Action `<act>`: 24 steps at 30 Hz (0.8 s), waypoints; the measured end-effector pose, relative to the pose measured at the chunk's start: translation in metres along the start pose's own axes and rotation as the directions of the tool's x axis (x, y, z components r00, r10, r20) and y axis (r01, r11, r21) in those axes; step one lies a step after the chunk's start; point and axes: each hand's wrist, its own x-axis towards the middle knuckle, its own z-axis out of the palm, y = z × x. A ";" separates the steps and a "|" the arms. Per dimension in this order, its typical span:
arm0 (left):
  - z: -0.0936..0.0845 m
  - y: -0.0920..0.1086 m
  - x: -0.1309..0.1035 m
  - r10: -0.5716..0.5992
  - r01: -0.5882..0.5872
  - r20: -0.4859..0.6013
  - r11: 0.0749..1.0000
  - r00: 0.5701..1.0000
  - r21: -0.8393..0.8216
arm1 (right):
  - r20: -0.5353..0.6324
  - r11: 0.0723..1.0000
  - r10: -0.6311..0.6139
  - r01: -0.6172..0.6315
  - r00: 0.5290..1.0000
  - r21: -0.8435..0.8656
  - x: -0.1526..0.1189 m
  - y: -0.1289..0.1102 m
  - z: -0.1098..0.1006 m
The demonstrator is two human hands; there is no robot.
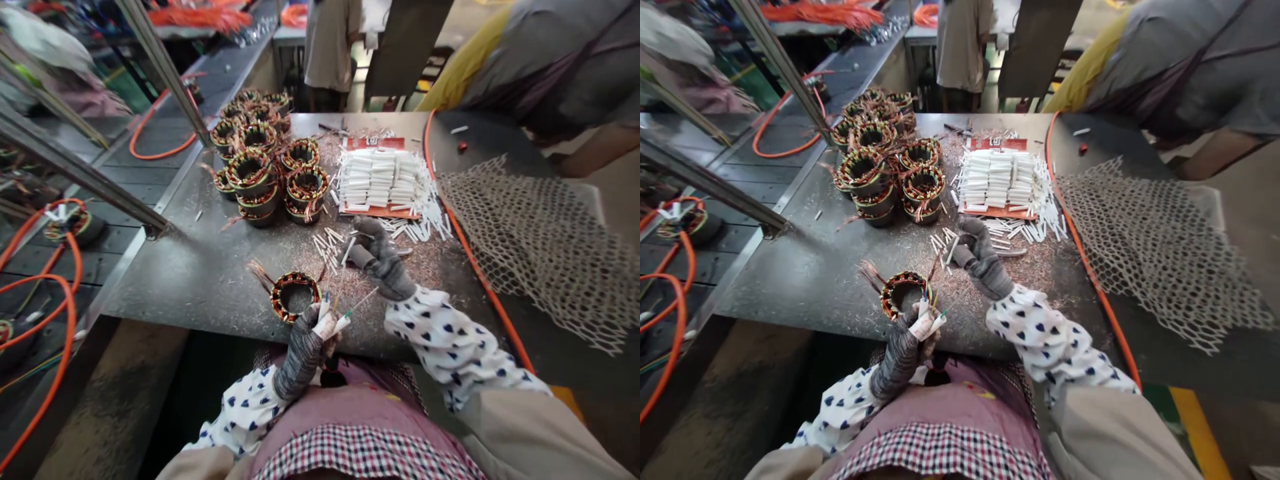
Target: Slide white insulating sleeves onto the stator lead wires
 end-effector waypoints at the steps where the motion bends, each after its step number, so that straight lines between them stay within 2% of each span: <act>1: -0.002 -0.002 -0.001 0.000 0.000 0.025 1.000 1.000 0.006 | -0.037 0.982 -0.009 0.016 0.999 0.189 -0.015 -0.001 0.005; 3: -0.004 -0.005 -0.002 0.008 -0.011 0.075 0.999 0.997 0.032 | -0.110 0.872 0.012 0.044 0.994 0.488 -0.036 -0.004 0.014; 5: -0.005 -0.006 -0.004 0.002 -0.007 0.097 0.999 0.995 0.050 | -0.136 0.797 0.056 0.038 0.989 0.603 -0.045 -0.008 0.019; 10: -0.007 -0.007 -0.008 -0.008 0.004 0.118 0.999 0.993 0.039 | -0.153 0.799 0.083 0.026 0.985 0.601 -0.048 -0.014 0.019; 15: -0.011 -0.012 -0.011 0.026 -0.024 0.163 1.000 0.986 -0.013 | -0.153 0.828 0.050 0.045 0.987 0.559 -0.052 -0.017 0.019; 19: -0.009 -0.007 -0.014 0.039 -0.038 0.161 0.999 0.986 -0.014 | -0.176 0.836 0.022 0.078 0.984 0.543 -0.055 -0.021 0.018; 22: -0.007 -0.003 -0.016 0.035 -0.036 0.155 0.999 0.987 0.003 | -0.134 0.838 -0.016 0.087 0.991 0.539 -0.054 -0.022 0.014; 24: -0.007 -0.002 -0.016 0.028 -0.029 0.170 1.000 0.985 0.005 | -0.048 0.833 -0.050 0.068 0.998 0.549 -0.053 -0.021 0.012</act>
